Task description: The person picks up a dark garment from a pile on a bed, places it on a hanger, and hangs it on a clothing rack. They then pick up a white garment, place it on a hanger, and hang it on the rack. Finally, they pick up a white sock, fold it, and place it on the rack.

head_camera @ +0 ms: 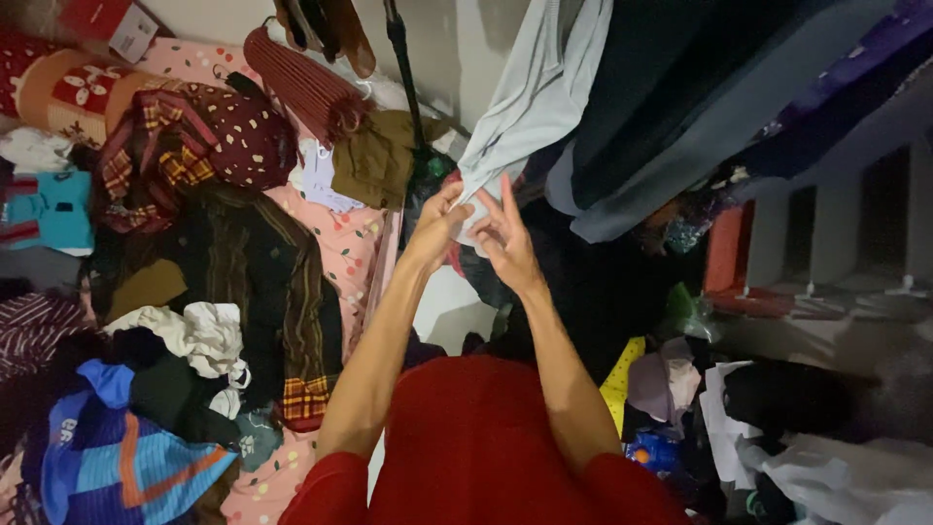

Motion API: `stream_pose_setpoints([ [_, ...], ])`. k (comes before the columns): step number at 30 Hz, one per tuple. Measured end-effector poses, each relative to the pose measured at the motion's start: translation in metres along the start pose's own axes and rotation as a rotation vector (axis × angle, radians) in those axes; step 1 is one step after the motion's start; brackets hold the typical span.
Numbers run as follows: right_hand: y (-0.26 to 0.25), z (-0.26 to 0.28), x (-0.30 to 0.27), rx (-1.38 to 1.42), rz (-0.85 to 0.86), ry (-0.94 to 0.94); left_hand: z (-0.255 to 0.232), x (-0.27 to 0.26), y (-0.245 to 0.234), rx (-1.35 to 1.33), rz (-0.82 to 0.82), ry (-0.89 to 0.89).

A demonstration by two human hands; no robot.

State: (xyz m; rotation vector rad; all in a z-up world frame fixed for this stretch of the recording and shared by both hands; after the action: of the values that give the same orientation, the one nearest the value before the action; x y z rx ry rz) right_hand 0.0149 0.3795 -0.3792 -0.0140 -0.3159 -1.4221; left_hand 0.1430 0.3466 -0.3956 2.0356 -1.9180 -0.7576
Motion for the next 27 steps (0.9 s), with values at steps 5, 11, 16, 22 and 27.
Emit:
stream_pose_setpoints([
  [5, -0.007, 0.014, 0.003, 0.01, -0.032, -0.009, -0.003, -0.017, 0.012, -0.138, -0.102, -0.259],
  [11, -0.008, 0.02, 0.002, 0.051, -0.023, -0.018, 0.02, -0.01, -0.01, -0.179, -0.155, -0.334],
  [16, -0.009, 0.015, 0.001, 0.091, -0.021, -0.011, 0.029, -0.01, -0.019, -0.233, -0.163, -0.343],
  [22, -0.011, 0.007, 0.0, 0.162, -0.046, 0.04, 0.041, -0.01, -0.031, -0.281, -0.217, -0.373],
  [27, -0.016, 0.007, -0.001, 0.161, -0.059, 0.053, 0.016, -0.028, -0.016, -0.323, -0.258, -0.389],
])
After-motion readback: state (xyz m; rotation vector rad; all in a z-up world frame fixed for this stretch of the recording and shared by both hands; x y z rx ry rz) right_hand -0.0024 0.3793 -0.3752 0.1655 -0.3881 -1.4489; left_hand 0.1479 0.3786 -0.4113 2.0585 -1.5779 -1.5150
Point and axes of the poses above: each hand's wrist, its own x-axis towards the middle knuckle, its own y-axis out of the palm, z = x × y, the point moved 4 cm from there along x, towards the middle knuckle, and after that the axes turned 8 degrees about -z, right-handed, at the moved point
